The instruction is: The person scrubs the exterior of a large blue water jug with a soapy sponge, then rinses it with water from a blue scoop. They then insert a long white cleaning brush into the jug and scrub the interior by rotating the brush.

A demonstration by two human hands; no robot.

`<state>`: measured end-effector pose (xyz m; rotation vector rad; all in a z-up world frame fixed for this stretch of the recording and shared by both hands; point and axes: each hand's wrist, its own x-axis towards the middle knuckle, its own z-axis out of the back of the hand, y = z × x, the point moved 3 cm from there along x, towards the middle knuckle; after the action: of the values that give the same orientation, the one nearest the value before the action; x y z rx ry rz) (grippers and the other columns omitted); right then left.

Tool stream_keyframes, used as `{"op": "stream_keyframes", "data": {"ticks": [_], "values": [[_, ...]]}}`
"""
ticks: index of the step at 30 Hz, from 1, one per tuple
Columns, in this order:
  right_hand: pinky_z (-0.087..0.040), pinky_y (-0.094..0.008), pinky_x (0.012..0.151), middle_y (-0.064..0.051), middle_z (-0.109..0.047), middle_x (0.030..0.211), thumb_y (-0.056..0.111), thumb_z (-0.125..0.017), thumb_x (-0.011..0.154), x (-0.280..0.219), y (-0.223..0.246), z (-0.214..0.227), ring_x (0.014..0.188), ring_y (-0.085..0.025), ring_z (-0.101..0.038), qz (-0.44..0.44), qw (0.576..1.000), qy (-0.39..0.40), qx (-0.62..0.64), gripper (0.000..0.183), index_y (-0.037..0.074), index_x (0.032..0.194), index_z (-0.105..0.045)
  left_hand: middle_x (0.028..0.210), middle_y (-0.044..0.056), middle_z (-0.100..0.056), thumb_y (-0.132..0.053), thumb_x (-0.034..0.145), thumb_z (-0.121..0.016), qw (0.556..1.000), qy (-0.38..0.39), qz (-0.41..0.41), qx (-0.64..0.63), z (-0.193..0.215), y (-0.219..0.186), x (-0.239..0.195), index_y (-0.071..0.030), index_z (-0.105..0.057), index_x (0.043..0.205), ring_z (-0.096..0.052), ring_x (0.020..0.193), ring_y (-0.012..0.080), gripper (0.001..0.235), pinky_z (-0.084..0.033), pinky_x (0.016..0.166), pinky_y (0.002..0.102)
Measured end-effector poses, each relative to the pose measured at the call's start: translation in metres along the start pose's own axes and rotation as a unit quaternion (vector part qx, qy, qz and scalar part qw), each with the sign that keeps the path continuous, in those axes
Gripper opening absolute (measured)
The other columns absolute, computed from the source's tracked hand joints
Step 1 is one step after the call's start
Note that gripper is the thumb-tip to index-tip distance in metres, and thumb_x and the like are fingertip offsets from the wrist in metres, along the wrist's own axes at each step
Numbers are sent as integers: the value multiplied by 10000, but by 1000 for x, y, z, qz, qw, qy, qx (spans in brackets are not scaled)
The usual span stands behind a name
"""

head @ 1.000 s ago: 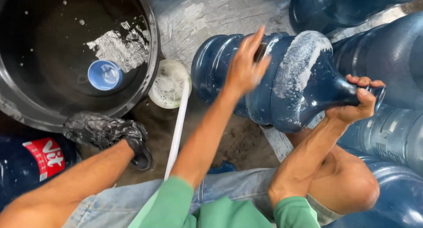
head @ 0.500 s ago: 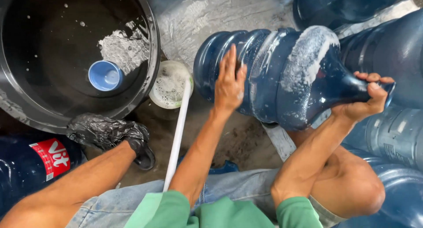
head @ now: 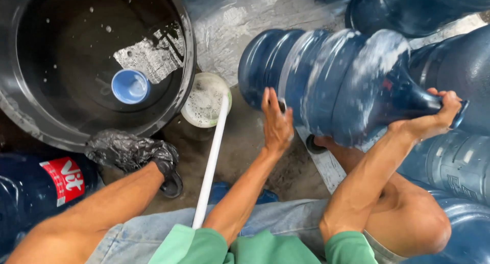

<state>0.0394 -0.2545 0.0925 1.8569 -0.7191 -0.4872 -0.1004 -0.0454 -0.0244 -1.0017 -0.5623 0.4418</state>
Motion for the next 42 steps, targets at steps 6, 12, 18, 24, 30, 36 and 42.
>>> {"op": "stream_keyframes", "data": {"ticks": [6,12,18,24,30,36,42], "values": [[-506,-369,636,-90,-500,649,-3,-650,604,-18,10,-4,612,-283,-603,58,997,-24,43,126,33,642,-536,1514,295,45,-109,970,-454,994,-5,57,-96,-28,34,-27,28,22,1449,-31,1437,428,689,-151,1169,484],[-506,-376,789,-66,-497,705,62,-585,646,-7,-17,14,689,-233,-566,36,985,144,92,152,92,776,-511,1493,201,-283,-313,988,-403,994,-24,22,-104,23,12,76,-118,-180,1483,-330,1391,369,577,-426,1032,466],[-475,-428,1088,0,-525,849,145,-534,621,13,-30,50,936,-203,-575,-9,922,363,132,331,171,948,-493,1517,190,-250,-247,941,-430,992,48,12,-117,43,11,42,-99,-171,1484,-273,1414,333,620,-302,1137,450],[-495,-377,960,-28,-619,999,229,-724,798,14,-18,45,961,-237,-625,-26,986,153,68,344,131,1111,-622,1579,134,-47,-337,1020,-344,991,34,30,-125,19,3,-7,-140,-37,1512,-128,1468,353,612,-399,1035,491],[-496,-341,776,-41,-504,790,98,-655,586,5,-16,56,687,-193,-547,-75,986,33,143,180,32,718,-551,1533,257,-83,-278,1005,-399,990,-75,51,-112,30,27,17,19,-111,1465,-145,1442,367,619,-195,1170,428],[-481,-365,740,-48,-508,741,93,-599,585,3,-10,58,677,-225,-530,-83,984,23,155,328,49,899,-514,1508,224,216,-351,788,-616,949,42,282,-131,38,58,44,-189,17,1484,-41,1429,423,955,-207,1100,498],[-464,-362,716,-55,-511,715,137,-636,579,7,-8,63,696,-217,-554,-46,993,25,109,303,44,825,-485,1318,165,561,-119,700,-673,909,323,225,-139,40,21,38,-137,453,1273,529,1203,322,1263,-18,1114,490]]}}
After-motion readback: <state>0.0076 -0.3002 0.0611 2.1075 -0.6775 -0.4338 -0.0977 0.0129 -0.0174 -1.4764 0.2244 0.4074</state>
